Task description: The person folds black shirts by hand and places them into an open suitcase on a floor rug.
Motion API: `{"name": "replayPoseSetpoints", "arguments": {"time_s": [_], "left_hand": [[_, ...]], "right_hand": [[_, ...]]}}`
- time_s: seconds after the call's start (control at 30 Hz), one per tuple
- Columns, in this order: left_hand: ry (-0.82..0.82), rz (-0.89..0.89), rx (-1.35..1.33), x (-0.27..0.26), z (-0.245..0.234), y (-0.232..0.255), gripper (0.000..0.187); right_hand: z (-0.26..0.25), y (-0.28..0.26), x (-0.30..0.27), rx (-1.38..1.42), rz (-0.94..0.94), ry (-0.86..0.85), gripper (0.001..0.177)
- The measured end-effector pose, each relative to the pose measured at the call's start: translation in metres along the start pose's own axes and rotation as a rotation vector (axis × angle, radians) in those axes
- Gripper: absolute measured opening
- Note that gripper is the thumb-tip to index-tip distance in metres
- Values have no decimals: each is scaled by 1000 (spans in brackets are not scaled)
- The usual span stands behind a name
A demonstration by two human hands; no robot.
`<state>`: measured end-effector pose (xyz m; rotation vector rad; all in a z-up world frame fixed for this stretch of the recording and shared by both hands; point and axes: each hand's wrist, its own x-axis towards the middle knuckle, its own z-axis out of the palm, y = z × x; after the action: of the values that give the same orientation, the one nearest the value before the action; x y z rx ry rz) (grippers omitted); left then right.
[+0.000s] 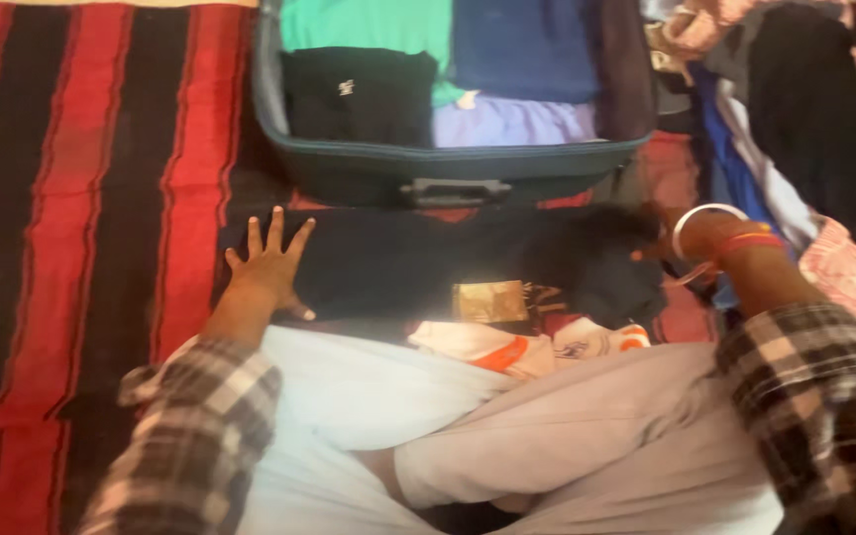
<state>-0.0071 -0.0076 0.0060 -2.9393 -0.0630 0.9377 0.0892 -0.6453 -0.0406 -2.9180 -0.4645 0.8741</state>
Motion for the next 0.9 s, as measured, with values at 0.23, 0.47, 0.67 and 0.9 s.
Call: {"name": "replayPoseSetpoints", "arguments": {"time_s": [0.23,0.47,0.67,0.9], "left_hand": [[497,504,-236,4,-11,58,64],[822,237,-309,31,0,99,14],[1041,77,-404,41,13,103,7],[1085,127,-466,20,8,120,15]], "right_hand": [[54,77,-11,-32,-14,232,75],[64,37,17,434,202,229,81],[35,-8,-3,437,399,291,75],[31,-9,-9,672,586,115,74]]}}
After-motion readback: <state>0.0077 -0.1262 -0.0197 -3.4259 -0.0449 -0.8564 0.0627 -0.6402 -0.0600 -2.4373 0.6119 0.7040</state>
